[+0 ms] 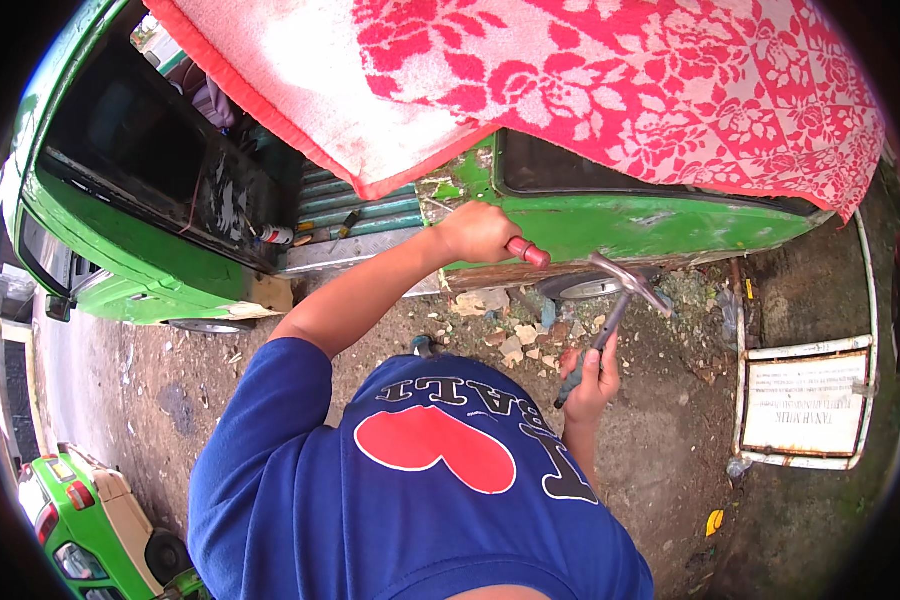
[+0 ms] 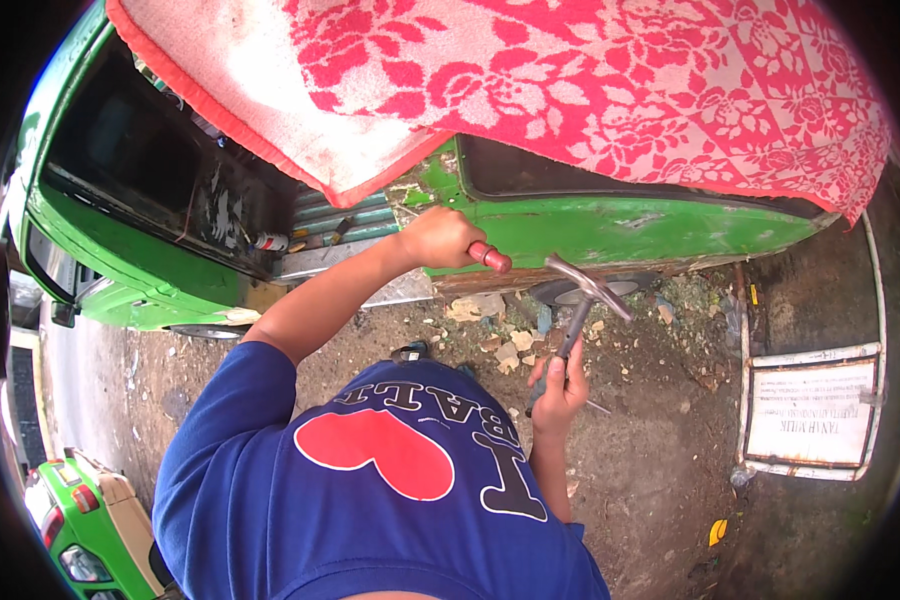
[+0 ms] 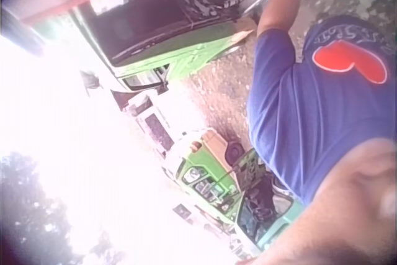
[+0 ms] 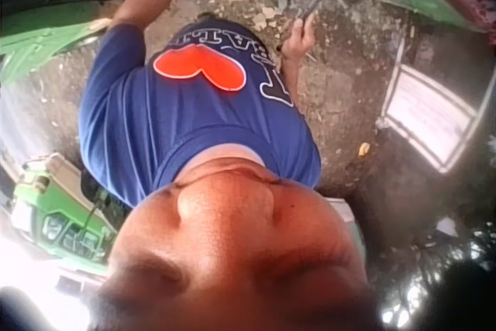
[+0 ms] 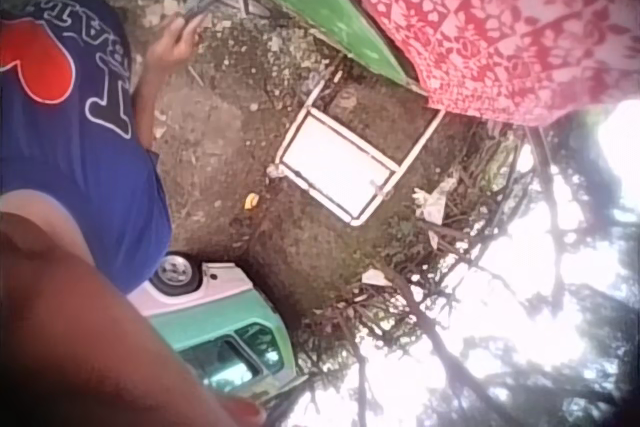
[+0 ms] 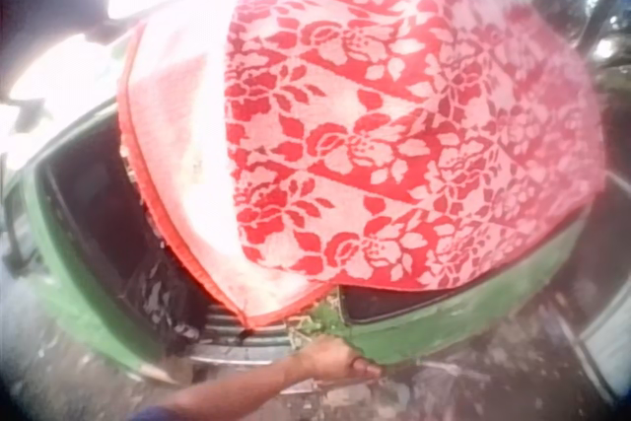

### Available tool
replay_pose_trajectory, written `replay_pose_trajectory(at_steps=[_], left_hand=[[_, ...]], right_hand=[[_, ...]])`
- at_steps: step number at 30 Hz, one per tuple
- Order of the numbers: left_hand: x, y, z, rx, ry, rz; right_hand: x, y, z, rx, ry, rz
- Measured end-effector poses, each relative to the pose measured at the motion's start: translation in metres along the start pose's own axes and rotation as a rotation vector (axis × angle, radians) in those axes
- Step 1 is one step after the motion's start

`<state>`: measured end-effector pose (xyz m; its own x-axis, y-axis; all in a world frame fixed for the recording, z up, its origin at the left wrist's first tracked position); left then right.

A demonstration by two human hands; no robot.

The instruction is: The person uses a hammer and a metal punch to repeatedly tap and adjust a small area on the side panel of a green three-wheeled vehicle. The person holds the punch against the panel and strikes it with the hammer throughout the clip.

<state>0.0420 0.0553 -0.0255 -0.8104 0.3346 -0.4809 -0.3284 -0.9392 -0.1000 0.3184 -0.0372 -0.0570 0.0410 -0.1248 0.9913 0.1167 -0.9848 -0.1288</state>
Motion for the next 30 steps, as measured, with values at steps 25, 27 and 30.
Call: replay_pose_trajectory(at_steps=[25,27,30], left_hand=[[0.002,0.017,0.006,-0.168,0.032,-0.139],[0.005,0.018,0.005,-0.216,0.056,-0.154],[0.007,0.021,0.003,-0.249,0.075,-0.176]], right_hand=[[-0.012,-0.005,0.008,0.130,0.003,-0.090],[-0.009,-0.004,0.009,0.129,0.032,-0.075],[0.000,-0.003,0.008,0.107,0.082,-0.052]])
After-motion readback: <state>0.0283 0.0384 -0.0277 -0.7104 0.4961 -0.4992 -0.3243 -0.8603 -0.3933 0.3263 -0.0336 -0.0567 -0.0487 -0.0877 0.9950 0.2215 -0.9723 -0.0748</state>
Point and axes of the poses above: each hand's wrist, its own y-axis away from the middle knuckle, its own z-axis out of the back of the hand, x = y × z, the point moved 1 cm from there along -y, towards the middle knuckle, and after that the axes turned 9 degrees about y, right-handed, at the moved point
